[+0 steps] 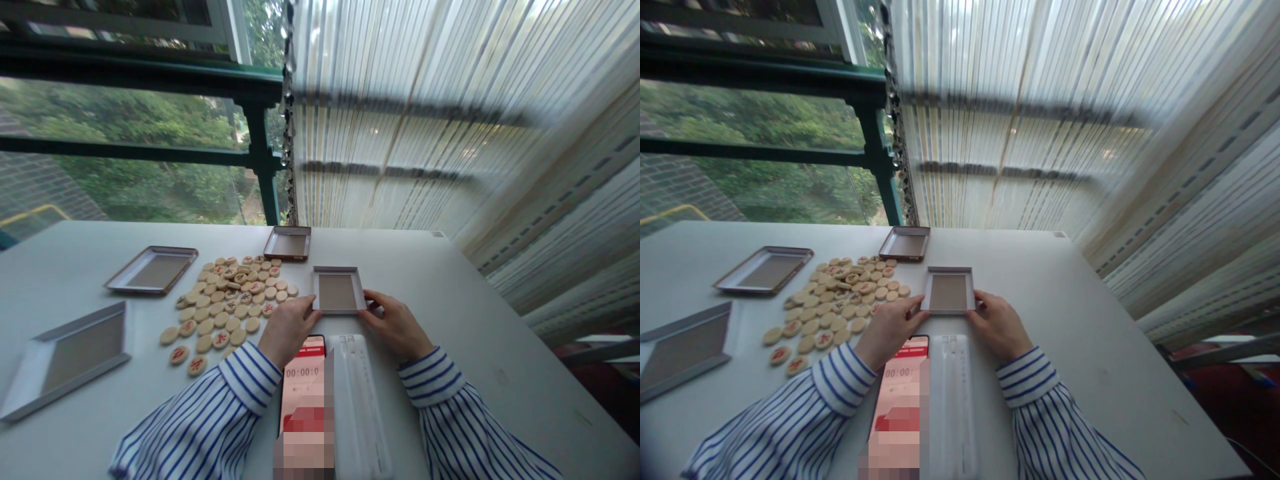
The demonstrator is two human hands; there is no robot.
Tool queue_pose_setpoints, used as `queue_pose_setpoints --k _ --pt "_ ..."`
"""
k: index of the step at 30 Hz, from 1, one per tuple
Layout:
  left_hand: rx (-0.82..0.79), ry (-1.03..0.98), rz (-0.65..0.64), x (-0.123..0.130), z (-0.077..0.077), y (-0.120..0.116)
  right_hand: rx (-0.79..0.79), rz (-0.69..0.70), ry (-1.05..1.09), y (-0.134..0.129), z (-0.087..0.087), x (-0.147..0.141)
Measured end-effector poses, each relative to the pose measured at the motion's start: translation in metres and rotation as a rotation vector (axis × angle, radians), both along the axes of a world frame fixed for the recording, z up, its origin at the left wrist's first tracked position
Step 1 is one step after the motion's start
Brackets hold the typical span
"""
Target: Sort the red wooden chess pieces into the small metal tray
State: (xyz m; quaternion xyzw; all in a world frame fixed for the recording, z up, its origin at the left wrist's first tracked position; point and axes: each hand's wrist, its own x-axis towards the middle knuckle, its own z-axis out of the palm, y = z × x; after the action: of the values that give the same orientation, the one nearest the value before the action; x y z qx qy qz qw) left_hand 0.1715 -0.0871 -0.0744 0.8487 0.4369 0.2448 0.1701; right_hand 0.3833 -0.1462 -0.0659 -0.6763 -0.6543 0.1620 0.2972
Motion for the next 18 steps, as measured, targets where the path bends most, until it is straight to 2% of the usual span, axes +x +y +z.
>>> queue_pose_setpoints --k 18 --pt "0.052 0.003 0.018 -0.001 -0.003 0.0022 0.031 -0.024 -0.077 -0.0008 -0.0044 0.0041"
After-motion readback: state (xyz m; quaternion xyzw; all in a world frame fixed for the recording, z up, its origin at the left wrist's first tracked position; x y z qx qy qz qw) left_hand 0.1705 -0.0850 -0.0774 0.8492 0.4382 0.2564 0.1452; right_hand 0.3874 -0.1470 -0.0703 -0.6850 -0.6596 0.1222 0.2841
